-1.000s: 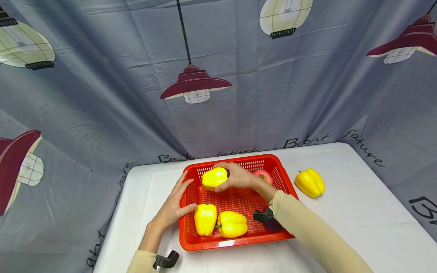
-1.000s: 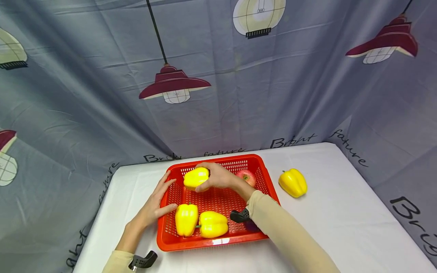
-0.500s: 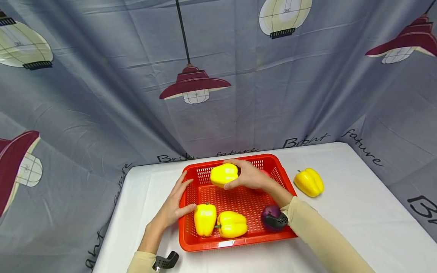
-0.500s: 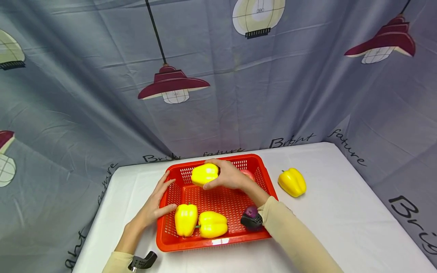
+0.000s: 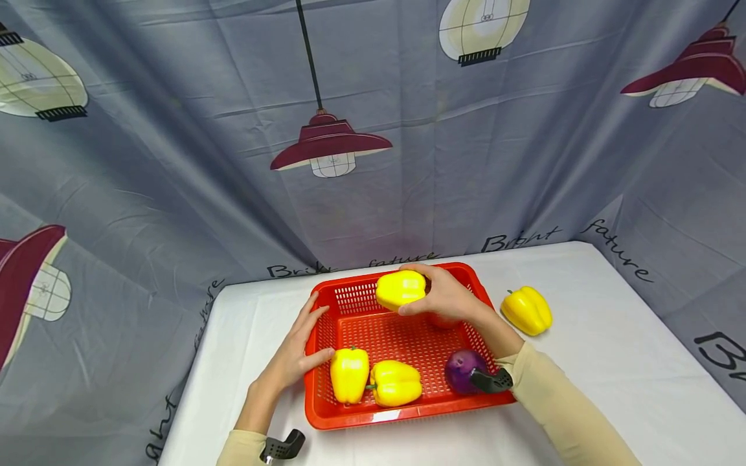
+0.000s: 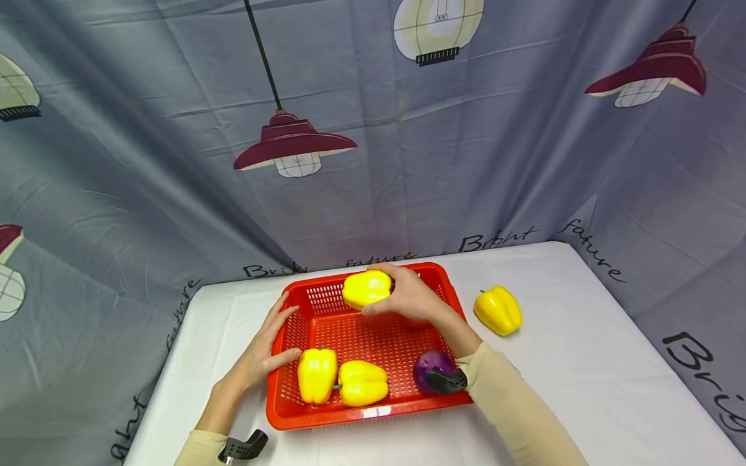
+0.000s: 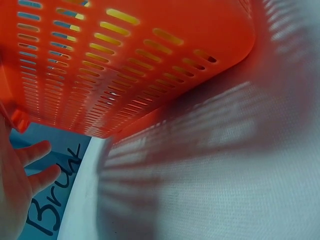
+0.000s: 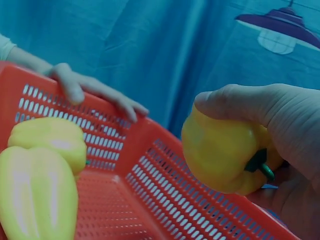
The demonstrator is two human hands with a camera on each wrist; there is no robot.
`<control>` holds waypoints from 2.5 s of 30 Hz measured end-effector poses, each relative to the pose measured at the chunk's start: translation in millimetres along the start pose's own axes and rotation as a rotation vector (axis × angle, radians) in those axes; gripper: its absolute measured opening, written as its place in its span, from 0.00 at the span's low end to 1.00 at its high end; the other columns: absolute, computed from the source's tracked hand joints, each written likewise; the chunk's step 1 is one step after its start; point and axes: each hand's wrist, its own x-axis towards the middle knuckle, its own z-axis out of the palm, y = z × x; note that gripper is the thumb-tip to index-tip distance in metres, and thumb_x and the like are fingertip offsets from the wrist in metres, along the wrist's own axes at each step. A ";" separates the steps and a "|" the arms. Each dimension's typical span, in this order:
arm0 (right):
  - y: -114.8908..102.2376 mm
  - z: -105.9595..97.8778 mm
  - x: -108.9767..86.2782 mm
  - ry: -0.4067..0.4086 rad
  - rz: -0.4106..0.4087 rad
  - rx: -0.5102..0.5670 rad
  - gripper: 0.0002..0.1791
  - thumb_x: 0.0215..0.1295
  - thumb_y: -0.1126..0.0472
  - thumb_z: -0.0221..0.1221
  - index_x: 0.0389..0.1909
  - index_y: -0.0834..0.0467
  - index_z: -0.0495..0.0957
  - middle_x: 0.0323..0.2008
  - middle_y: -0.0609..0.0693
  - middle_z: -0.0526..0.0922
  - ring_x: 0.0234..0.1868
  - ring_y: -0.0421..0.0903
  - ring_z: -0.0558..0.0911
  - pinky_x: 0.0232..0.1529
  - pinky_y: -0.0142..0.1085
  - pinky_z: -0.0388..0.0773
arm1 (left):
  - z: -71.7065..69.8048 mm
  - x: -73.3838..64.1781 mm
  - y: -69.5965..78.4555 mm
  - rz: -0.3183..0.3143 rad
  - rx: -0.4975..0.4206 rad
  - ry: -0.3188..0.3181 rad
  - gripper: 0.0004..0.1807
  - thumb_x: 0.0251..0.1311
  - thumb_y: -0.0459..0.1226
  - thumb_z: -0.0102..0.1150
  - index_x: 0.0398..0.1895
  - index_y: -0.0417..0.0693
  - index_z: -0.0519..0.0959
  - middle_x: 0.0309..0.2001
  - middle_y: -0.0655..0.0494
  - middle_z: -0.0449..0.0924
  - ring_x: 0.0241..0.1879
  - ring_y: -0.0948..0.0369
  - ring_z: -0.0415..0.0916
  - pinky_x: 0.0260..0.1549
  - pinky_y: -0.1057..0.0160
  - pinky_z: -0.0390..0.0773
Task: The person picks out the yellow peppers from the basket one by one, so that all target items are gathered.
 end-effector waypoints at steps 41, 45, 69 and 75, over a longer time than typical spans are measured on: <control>35.7 -68.9 -110.6 0.478 0.226 -0.035 0.50 0.58 0.48 0.73 0.75 0.62 0.60 0.62 0.66 0.71 0.55 0.58 0.72 0.40 0.25 0.74 | 1.7 -0.5 -1.0 0.000 -0.005 0.003 0.43 0.56 0.43 0.64 0.76 0.44 0.62 0.82 0.55 0.40 0.77 0.48 0.48 0.62 0.29 0.60; 43.9 -73.3 -120.6 0.529 0.267 -0.035 0.49 0.59 0.48 0.72 0.76 0.61 0.59 0.63 0.66 0.71 0.54 0.56 0.71 0.38 0.24 0.74 | 1.1 -0.6 -0.9 0.012 -0.012 0.004 0.43 0.57 0.42 0.65 0.76 0.43 0.62 0.82 0.54 0.40 0.77 0.48 0.47 0.63 0.30 0.58; 97.3 -104.7 -160.6 0.677 0.425 -0.073 0.52 0.63 0.45 0.69 0.78 0.62 0.53 0.69 0.67 0.63 0.55 0.53 0.67 0.36 0.17 0.67 | 0.7 -0.6 -0.9 0.000 -0.019 0.004 0.42 0.58 0.45 0.64 0.76 0.45 0.62 0.82 0.55 0.41 0.77 0.49 0.47 0.63 0.29 0.59; 110.6 -111.9 -164.5 0.710 0.461 -0.070 0.53 0.62 0.45 0.69 0.79 0.61 0.52 0.70 0.68 0.61 0.57 0.54 0.66 0.36 0.17 0.66 | 0.1 0.5 -1.4 0.014 -0.018 0.000 0.43 0.57 0.45 0.64 0.76 0.45 0.62 0.82 0.55 0.40 0.78 0.50 0.46 0.64 0.30 0.57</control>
